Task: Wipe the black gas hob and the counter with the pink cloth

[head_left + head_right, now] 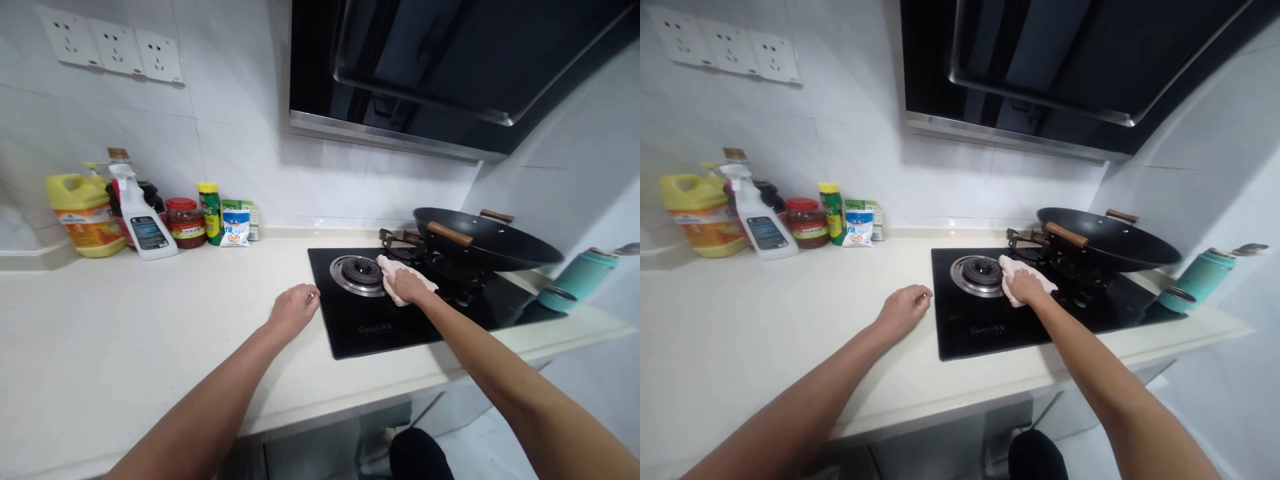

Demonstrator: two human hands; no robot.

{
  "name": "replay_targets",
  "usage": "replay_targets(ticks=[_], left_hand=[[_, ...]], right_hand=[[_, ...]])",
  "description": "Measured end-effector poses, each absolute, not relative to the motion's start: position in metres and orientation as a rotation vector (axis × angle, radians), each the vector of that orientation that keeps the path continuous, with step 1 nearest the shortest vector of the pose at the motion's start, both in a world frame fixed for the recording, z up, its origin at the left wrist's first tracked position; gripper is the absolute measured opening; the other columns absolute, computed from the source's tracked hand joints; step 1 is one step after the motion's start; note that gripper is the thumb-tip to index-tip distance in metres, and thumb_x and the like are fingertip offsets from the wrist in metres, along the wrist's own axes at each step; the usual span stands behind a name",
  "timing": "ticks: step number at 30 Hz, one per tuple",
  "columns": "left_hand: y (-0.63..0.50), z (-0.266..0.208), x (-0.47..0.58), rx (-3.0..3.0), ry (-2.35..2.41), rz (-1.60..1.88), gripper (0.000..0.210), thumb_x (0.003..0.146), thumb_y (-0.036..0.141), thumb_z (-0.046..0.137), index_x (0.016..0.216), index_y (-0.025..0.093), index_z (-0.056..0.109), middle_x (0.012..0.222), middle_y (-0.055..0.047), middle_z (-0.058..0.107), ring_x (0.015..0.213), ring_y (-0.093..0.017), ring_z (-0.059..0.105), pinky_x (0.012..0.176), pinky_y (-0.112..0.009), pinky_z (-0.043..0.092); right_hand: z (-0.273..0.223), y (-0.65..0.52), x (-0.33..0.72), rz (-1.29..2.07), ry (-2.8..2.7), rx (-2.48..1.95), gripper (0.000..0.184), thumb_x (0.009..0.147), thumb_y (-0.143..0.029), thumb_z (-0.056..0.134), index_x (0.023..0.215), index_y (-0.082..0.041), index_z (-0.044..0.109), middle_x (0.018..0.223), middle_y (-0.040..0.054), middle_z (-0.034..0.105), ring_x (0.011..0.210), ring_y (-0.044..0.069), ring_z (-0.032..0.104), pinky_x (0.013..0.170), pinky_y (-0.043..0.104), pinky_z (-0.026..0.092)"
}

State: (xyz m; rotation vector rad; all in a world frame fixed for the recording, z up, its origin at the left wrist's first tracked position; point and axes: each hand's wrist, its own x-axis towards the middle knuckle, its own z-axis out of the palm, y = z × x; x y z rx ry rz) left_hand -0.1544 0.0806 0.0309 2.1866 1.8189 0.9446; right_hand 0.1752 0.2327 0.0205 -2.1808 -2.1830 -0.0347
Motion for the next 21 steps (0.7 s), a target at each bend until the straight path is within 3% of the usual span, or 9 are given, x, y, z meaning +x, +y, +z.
replay_targets(ticks=[7,13,21], left_hand=[[0.083,0.034,-0.156,2.144,1.811,0.959,0.027,0.09,0.026,0.052,0.102,0.024,0.075,0.091,-0.003,0.077,0.088,-0.022,0.069,0.079,-0.032,0.047],[0.085,0.033,-0.156,2.153,1.787,0.975,0.028,0.088,0.024,0.052,0.103,0.023,0.076,0.089,-0.004,0.076,0.086,-0.022,0.069,0.077,-0.032,0.046],[0.085,0.035,-0.161,2.134,1.766,1.022,0.025,0.086,0.024,0.052,0.097,0.023,0.075,0.096,-0.004,0.077,0.091,-0.021,0.068,0.078,-0.03,0.045]], right_hand=[[0.02,0.153,0.155,-0.036,-2.267,-2.069,0.062,0.102,-0.057,0.029,0.135,-0.012,0.056,0.138,0.0207,0.056,0.127,0.036,0.052,0.103,0.045,0.037],[0.028,0.08,0.117,-0.01,-2.361,-1.821,0.054,0.098,-0.063,0.041,0.115,-0.017,0.065,0.122,0.0167,0.063,0.116,0.033,0.055,0.095,0.043,0.038],[0.023,0.017,0.044,0.133,-2.377,-1.448,0.029,0.09,-0.044,0.055,0.094,-0.017,0.066,0.104,0.013,0.067,0.1,0.028,0.056,0.091,0.041,0.037]])
